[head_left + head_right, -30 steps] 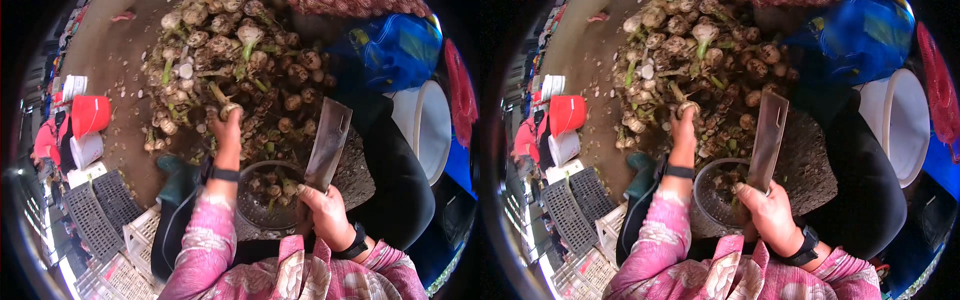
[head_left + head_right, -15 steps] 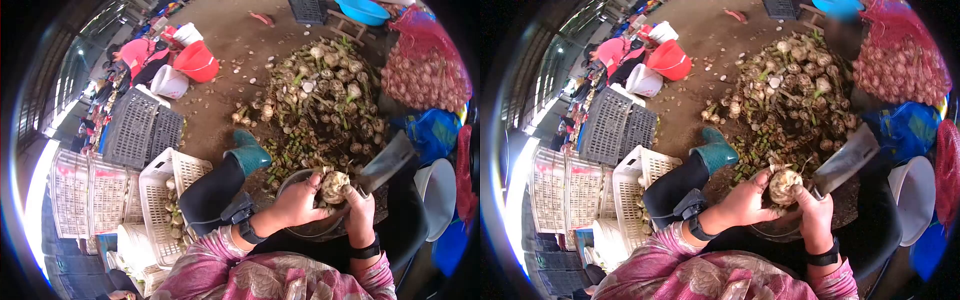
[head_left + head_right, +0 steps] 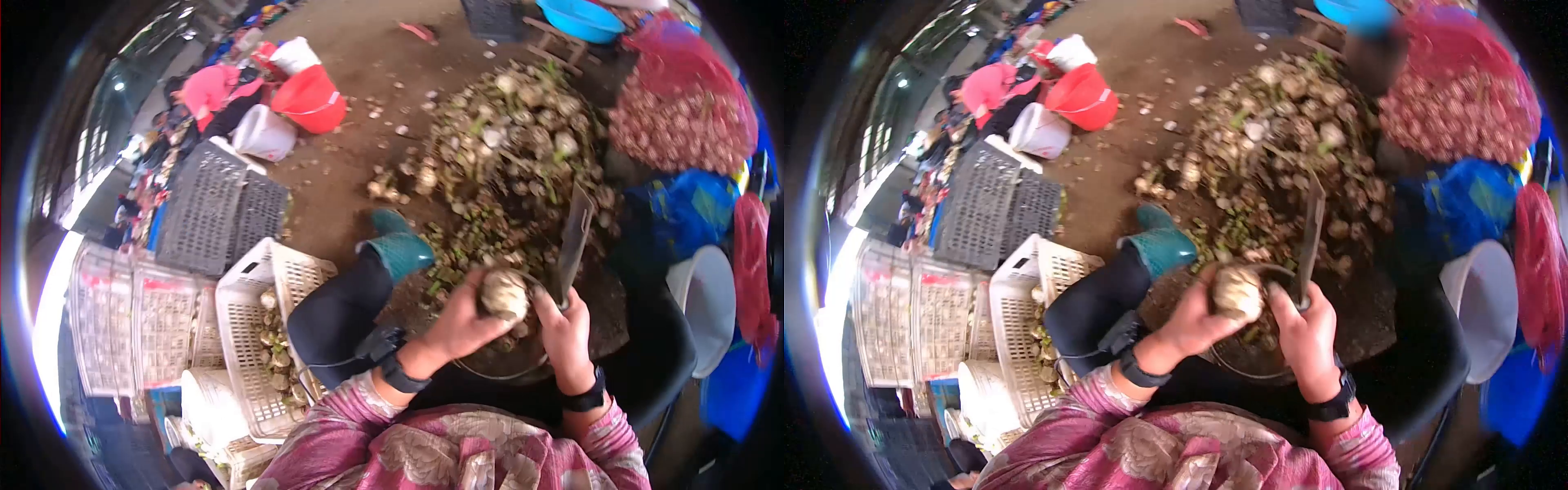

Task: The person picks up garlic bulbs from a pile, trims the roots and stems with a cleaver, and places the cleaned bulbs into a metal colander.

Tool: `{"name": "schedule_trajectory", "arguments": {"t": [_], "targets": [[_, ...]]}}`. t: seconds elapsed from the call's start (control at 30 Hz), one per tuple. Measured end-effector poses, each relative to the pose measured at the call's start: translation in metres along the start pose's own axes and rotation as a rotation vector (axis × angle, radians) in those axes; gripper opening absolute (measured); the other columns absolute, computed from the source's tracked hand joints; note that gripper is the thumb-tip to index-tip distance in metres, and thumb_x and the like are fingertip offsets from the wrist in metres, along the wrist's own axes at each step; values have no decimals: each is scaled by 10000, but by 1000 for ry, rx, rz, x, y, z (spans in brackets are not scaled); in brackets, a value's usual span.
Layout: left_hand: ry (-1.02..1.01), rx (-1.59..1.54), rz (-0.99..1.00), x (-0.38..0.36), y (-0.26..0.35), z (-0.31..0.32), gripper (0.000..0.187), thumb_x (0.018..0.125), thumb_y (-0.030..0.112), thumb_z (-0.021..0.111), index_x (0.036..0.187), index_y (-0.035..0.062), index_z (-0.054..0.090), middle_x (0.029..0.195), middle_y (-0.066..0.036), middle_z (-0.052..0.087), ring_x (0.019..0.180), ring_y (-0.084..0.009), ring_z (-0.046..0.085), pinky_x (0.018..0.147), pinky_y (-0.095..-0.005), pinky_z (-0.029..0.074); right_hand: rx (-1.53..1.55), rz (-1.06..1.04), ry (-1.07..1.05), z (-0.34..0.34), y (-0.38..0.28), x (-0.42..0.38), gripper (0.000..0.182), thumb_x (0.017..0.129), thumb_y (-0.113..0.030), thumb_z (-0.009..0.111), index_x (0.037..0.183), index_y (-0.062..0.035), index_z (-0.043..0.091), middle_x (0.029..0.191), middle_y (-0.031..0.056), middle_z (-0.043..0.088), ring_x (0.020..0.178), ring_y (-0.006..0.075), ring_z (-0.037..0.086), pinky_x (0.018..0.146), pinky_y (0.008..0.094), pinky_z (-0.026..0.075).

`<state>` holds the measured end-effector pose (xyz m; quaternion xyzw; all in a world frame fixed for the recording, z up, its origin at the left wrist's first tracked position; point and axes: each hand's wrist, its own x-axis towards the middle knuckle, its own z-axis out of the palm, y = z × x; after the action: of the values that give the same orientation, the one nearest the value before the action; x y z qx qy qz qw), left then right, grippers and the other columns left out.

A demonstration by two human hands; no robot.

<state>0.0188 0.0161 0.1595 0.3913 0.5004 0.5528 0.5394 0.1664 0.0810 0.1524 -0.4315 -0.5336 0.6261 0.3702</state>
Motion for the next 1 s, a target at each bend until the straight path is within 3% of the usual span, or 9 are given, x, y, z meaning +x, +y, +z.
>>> {"name": "schedule_trajectory", "arguments": {"t": [0.1, 0.37, 0.43, 0.6, 0.7, 0.8, 0.93, 0.97, 1.0], "targets": [[29, -45, 76, 9, 9, -11, 543, 650, 73, 697, 1106, 15, 409, 961, -55, 565, 856, -116, 555, 774, -262, 460, -553, -91, 101, -18, 6, 12, 264, 728, -218, 646, 872, -10, 569, 722, 213, 576, 661, 372, 557, 577, 372, 446], [88, 183, 104, 10, -32, -45, 623, 709, 329, 678, 1149, -5, 389, 1040, -126, 557, 950, -208, 565, 877, -347, 422, -942, -318, -239, -3, 23, 12, 246, 606, -227, 655, 758, -75, 536, 655, 93, 577, 609, 278, 591, 538, 381, 473], [21, -1236, -493, 30, -31, -50, 529, 856, 471, 378, 1106, 10, 447, 1007, -147, 578, 907, -245, 587, 855, -400, 450, -907, -376, -324, 3, 22, 13, 278, 576, -255, 671, 743, -86, 525, 640, 80, 568, 602, 267, 588, 514, 378, 463], [99, -436, -336, 26, -39, -48, 460, 874, 419, 356, 1094, 39, 492, 1036, -145, 572, 933, -288, 566, 861, -433, 436, -822, -488, -314, 8, 37, 16, 287, 535, -267, 675, 709, -110, 509, 615, 59, 551, 560, 249, 573, 461, 392, 434], [-187, -1640, -673, 35, -39, -51, 566, 830, 489, 404, 1166, 39, 473, 1137, -187, 525, 1021, -341, 516, 940, -472, 363, -871, -415, -262, 4, 38, 22, 251, 551, -256, 654, 700, -112, 513, 598, 64, 544, 534, 261, 565, 441, 380, 418], [-128, -1596, -661, 28, -32, -42, 572, 836, 492, 385, 1159, 28, 475, 1144, -185, 521, 1029, -340, 513, 930, -462, 377, -860, -450, -239, -1, 46, 23, 252, 549, -258, 655, 699, -111, 517, 607, 63, 551, 546, 261, 570, 460, 381, 432], [-122, -96, -66, 4, -21, -45, 415, 833, 326, 492, 1116, 22, 478, 1075, -124, 555, 969, -224, 553, 848, -363, 452, -876, -390, -225, -1, 63, 17, 320, 497, -238, 715, 662, -62, 503, 623, 111, 538, 593, 311, 547, 539, 375, 445], [-65, 337, 73, 0, -9, -40, 368, 831, 261, 521, 1110, 27, 473, 1051, -105, 562, 953, -183, 559, 822, -321, 470, -1031, -178, -236, -11, 65, 23, 184, 621, -219, 616, 733, -84, 560, 663, 110, 591, 602, 289, 594, 553, 383, 485], [-147, -60, -21, -7, -6, -52, 421, 780, 229, 585, 1125, 26, 457, 1047, -98, 559, 971, -173, 549, 821, -311, 471, -914, 291, -80, -27, 87, 42, 176, 668, -216, 602, 761, -67, 586, 679, 147, 600, 631, 310, 601, 591, 384, 493]]}}
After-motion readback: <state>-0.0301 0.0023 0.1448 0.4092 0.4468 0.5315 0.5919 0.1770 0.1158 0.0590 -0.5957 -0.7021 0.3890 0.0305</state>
